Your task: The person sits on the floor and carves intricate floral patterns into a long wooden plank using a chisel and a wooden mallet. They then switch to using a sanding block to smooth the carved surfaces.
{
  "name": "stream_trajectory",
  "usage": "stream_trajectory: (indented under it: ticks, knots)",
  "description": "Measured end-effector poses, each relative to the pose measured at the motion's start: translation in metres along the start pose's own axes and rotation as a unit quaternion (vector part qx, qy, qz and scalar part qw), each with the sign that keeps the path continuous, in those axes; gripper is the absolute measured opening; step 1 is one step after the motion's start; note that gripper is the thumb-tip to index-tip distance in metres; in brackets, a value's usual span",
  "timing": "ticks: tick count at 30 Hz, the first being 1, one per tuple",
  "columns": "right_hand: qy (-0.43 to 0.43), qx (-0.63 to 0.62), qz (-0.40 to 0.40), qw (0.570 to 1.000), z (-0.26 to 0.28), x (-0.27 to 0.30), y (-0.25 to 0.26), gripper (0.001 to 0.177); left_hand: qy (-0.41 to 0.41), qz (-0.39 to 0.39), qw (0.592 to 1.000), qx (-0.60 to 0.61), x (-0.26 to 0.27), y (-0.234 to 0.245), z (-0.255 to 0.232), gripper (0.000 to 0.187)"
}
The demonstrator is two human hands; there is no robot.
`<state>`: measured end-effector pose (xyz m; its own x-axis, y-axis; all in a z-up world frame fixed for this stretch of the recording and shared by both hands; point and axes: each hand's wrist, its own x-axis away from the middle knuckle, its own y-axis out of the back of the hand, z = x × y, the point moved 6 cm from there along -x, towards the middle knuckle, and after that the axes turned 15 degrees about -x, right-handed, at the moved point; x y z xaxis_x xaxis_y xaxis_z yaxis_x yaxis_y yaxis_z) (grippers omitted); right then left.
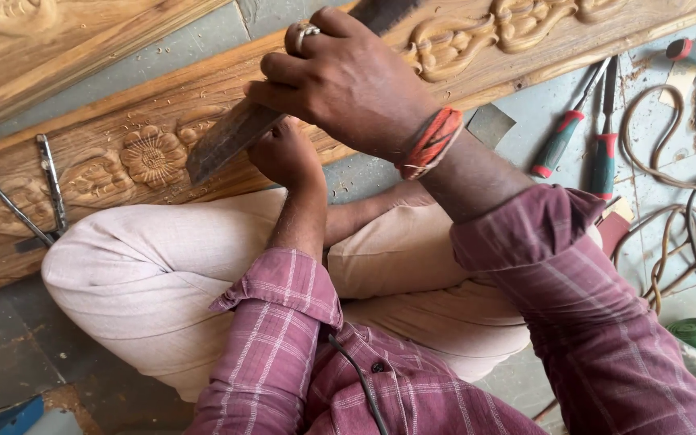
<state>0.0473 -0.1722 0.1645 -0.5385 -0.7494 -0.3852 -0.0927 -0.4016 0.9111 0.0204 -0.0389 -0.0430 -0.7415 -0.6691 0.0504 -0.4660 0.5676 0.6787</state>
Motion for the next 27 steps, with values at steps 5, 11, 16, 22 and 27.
stream_trajectory:
  ticks: [5,11,16,22,27]
  knots:
    - [0.023,-0.021,-0.031,0.999,0.001,0.013,0.000,0.027,0.049,0.012,0.998,0.022,0.007,-0.006,0.003,0.037]
    - [0.011,-0.022,-0.022,0.999,-0.006,0.013,-0.004,0.026,0.109,-0.005,0.994,-0.016,0.006,-0.014,-0.002,0.039]
    - [0.012,-0.077,-0.073,0.994,-0.010,0.016,-0.003,0.022,0.116,-0.004,0.993,0.007,0.011,-0.013,-0.003,0.041]
    - [0.011,-0.069,-0.059,0.996,-0.019,0.029,-0.010,0.024,0.127,0.024,0.992,-0.009,0.016,-0.017,-0.006,0.044]
    - [-0.005,-0.072,-0.069,0.995,-0.028,0.031,-0.014,0.024,0.129,0.005,0.991,-0.040,0.011,-0.025,0.003,0.047]
